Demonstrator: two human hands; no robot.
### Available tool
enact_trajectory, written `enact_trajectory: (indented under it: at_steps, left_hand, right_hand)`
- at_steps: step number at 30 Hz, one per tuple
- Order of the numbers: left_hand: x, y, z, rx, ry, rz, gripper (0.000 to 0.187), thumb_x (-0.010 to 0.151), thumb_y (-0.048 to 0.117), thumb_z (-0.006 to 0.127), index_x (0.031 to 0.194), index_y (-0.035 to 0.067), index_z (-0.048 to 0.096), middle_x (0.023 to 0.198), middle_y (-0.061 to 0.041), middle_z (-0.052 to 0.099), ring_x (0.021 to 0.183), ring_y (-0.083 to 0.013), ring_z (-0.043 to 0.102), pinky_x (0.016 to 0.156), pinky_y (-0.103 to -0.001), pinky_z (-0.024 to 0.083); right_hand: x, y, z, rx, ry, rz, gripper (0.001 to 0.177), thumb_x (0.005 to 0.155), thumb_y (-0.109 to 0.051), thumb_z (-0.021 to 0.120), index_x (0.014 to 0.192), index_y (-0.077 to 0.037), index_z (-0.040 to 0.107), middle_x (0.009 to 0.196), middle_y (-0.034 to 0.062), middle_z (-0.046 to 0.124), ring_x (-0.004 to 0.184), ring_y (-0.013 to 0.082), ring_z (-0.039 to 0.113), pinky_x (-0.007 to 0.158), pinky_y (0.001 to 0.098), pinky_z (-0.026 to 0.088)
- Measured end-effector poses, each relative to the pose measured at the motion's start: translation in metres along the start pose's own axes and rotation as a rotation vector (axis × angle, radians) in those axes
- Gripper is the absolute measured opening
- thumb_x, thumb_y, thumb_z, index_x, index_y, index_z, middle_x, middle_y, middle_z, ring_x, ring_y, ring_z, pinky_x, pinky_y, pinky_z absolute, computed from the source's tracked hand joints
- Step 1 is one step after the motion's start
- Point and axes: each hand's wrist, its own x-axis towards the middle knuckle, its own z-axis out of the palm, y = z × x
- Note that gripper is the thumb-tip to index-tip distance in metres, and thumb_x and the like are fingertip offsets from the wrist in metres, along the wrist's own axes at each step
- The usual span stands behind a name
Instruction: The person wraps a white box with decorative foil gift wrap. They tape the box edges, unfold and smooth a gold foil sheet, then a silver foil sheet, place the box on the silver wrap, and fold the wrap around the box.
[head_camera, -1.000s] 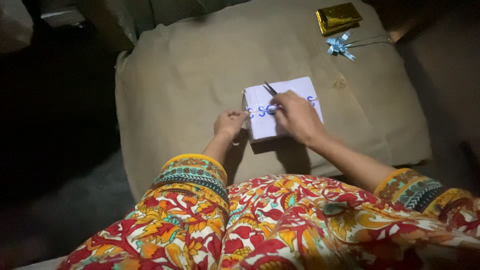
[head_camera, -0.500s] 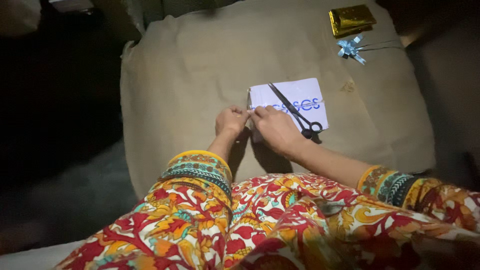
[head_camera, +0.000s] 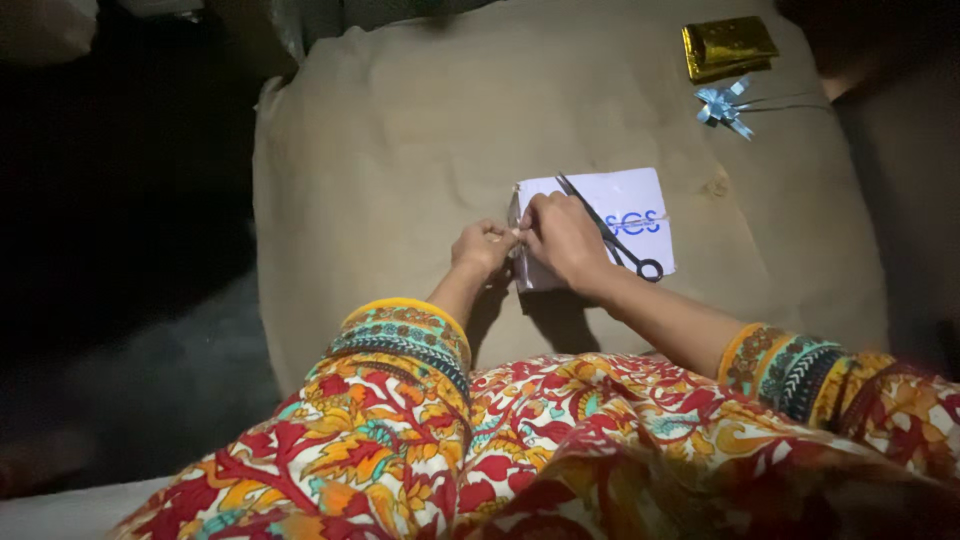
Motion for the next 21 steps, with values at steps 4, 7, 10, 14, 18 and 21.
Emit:
enact_trajectory:
  at_steps: [4, 7, 10, 14, 18, 21]
  left_hand:
    - [-0.01, 0.001, -0.002, -0.196, -0.055, -0.077, 0.034, 0.078, 0.045, 0.083, 0.101, 0.022, 0.076, 0.095, -0.009, 0.08, 0.083, -0.0218, 0.078, 0.078, -0.038, 0.063]
    - [-0.013, 0.004, -0.002, -0.247, -0.06, -0.103, 0.033, 0.077, 0.042, 0.085, 0.101, 0.02, 0.077, 0.094, -0.009, 0.079, 0.08, -0.0208, 0.076, 0.072, -0.037, 0.064]
    - [-0.016, 0.009, -0.005, -0.221, -0.035, -0.092, 0.032, 0.078, 0.042, 0.086, 0.1, 0.021, 0.078, 0.094, -0.008, 0.079, 0.078, -0.0193, 0.075, 0.069, -0.035, 0.062]
    - [-0.021, 0.013, -0.009, -0.411, -0.095, -0.194, 0.032, 0.076, 0.035, 0.089, 0.1, 0.016, 0.079, 0.092, -0.005, 0.077, 0.074, -0.0171, 0.073, 0.061, -0.034, 0.065]
    - [-0.023, 0.012, -0.011, -0.607, -0.271, -0.225, 0.029, 0.081, 0.032, 0.085, 0.101, 0.013, 0.077, 0.08, -0.002, 0.067, 0.062, -0.0162, 0.061, 0.051, -0.037, 0.058]
    - [-0.026, 0.005, -0.018, -0.737, -0.354, -0.252, 0.026, 0.082, 0.03, 0.083, 0.099, 0.012, 0.075, 0.077, 0.002, 0.066, 0.06, -0.011, 0.061, 0.05, -0.034, 0.056]
  right_hand:
    - [0.003, 0.016, 0.007, 0.046, -0.046, 0.001, 0.015, 0.082, -0.011, 0.077, 0.092, -0.004, 0.069, 0.094, 0.0203, 0.068, 0.094, 0.0389, 0.065, 0.087, 0.0483, 0.052]
    - [0.005, 0.022, 0.008, 0.074, -0.037, -0.003, 0.019, 0.078, -0.012, 0.08, 0.089, -0.002, 0.069, 0.09, 0.0208, 0.066, 0.09, 0.0399, 0.064, 0.081, 0.0485, 0.05]
    - [0.01, 0.023, 0.007, 0.097, -0.083, 0.018, 0.019, 0.078, -0.012, 0.08, 0.088, -0.001, 0.069, 0.087, 0.0196, 0.066, 0.086, 0.0374, 0.066, 0.079, 0.0471, 0.051]
    - [0.014, 0.025, 0.006, 0.12, -0.109, 0.032, 0.017, 0.08, -0.014, 0.079, 0.089, -0.003, 0.069, 0.087, 0.0186, 0.068, 0.084, 0.0354, 0.068, 0.08, 0.0451, 0.053]
    - [0.012, 0.03, 0.006, 0.151, -0.129, 0.033, 0.019, 0.08, -0.016, 0.078, 0.09, -0.002, 0.069, 0.086, 0.0176, 0.069, 0.084, 0.0344, 0.069, 0.08, 0.0445, 0.054]
    - [0.013, 0.028, 0.004, 0.111, -0.138, -0.013, 0.018, 0.079, -0.014, 0.078, 0.089, -0.002, 0.07, 0.085, 0.0188, 0.068, 0.082, 0.0351, 0.068, 0.078, 0.0459, 0.053]
